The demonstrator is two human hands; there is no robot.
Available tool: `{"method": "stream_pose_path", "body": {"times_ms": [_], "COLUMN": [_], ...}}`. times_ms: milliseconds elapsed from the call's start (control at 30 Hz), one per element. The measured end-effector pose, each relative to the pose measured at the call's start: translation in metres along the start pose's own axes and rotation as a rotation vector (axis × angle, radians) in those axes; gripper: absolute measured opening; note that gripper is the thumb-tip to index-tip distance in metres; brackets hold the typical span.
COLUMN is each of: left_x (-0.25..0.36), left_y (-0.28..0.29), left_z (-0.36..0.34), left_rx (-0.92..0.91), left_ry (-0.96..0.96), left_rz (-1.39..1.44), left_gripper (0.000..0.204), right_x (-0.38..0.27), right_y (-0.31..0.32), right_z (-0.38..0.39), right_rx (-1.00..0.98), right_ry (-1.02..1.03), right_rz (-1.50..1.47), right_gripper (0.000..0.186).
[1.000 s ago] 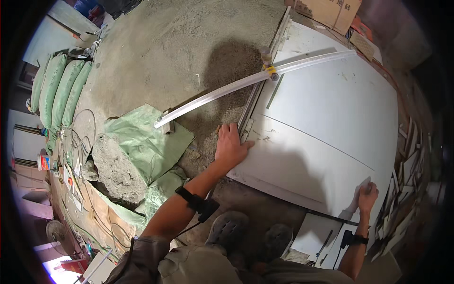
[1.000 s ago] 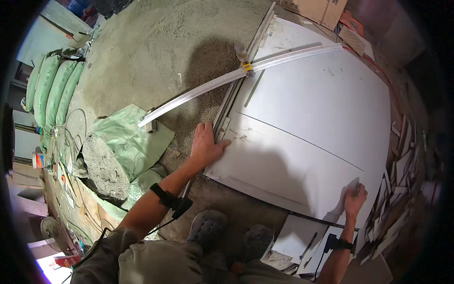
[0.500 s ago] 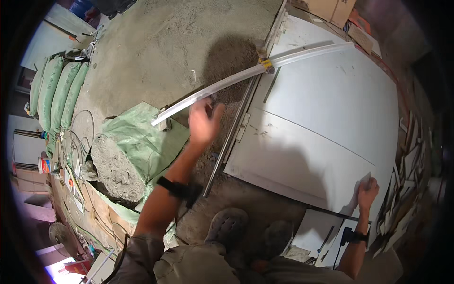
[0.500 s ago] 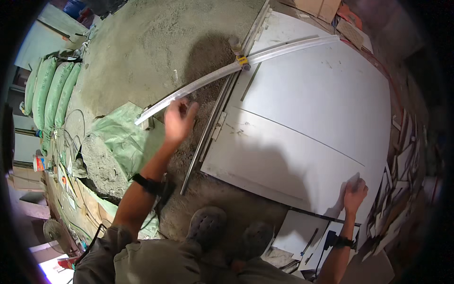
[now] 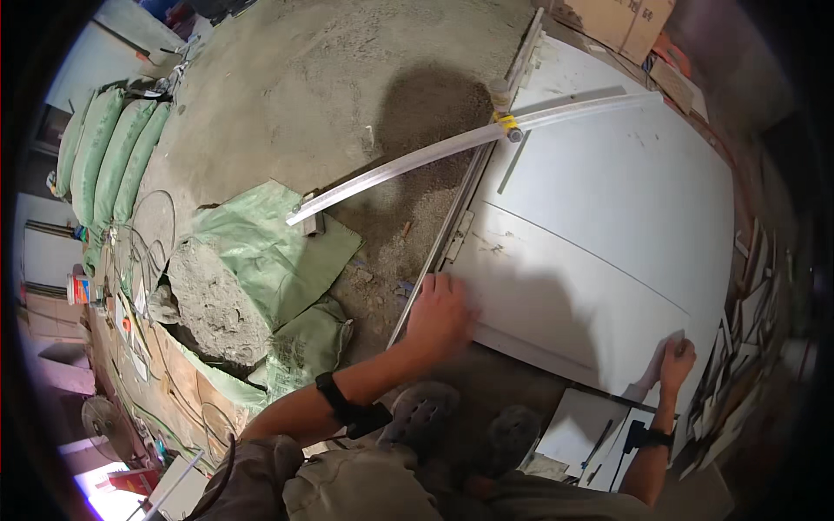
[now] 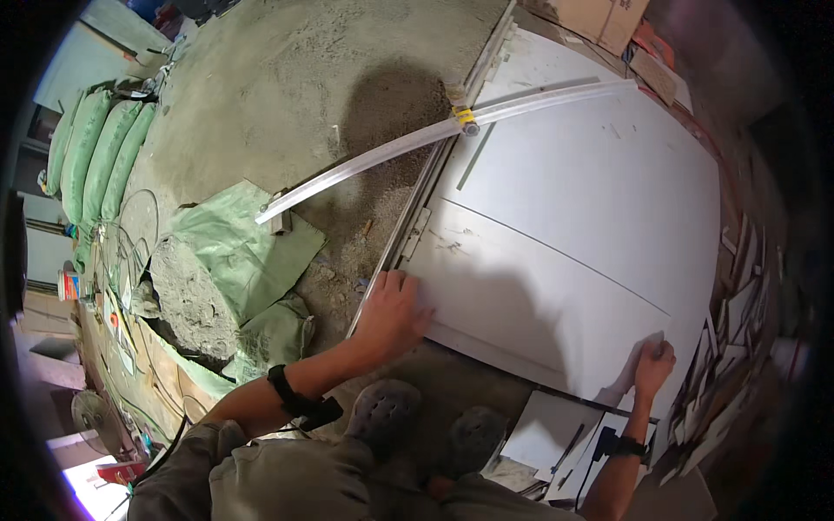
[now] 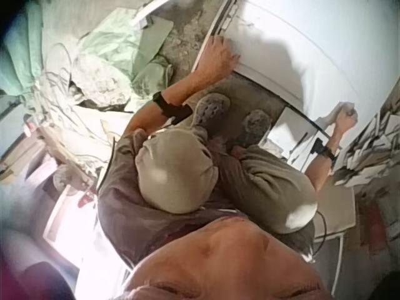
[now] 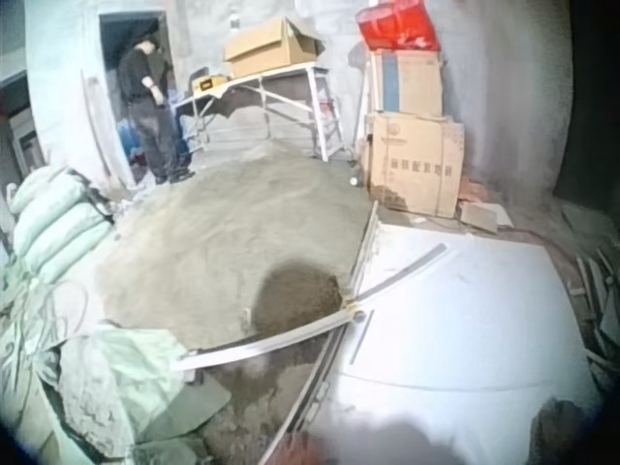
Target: Measure and prepare a surface for tiling by using a trowel, measuring tape, and marking tiles.
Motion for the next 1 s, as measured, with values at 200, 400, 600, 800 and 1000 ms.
{"method": "stream_pose_path", "body": {"times_ms": [200,400,600,800,1000], "left_x": [0.001,-0.001,0.013,0.008,-0.007], "left_y": [-0.013,-0.03,-0.048,-0.063,-0.035], "left_z": [0.027,0.003,-0.096,-0.078,-0.005], "left_rx": [-0.031,0.149,0.173,0.255,0.149], "left_ry": [0.147,-0.031,-0.037,-0.03,0.022], "left_rz": [0.282,0.392,0.435,0.524,0.529], "left_gripper": [0.042,0.046,0.053,0.058,0.055], "right_x": [0.023,0.042,0.048,0.052,0.038], "right_y": [0.007,0.003,-0.002,0.004,0.002], "right_z": [-0.006,-0.009,-0.012,-0.014,-0.015], "right_rx": [0.0,-0.01,-0.03,-0.028,0.048], "right_ry": [-0.077,-0.044,-0.013,0.002,0.013], "right_rz": [-0.031,-0.07,-0.061,-0.091,-0.023], "right_gripper": [0.053,0.052,0.049,0.047,0.041]}}
Point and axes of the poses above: each hand's wrist, its own z-axis away from the middle knuckle, its own y-axis out of the back of the hand, x = y × z, the point moved 1 cm from there along -z, towards the middle knuckle, and after that the axes turned 1 degree about y, right-handed, at the moved point
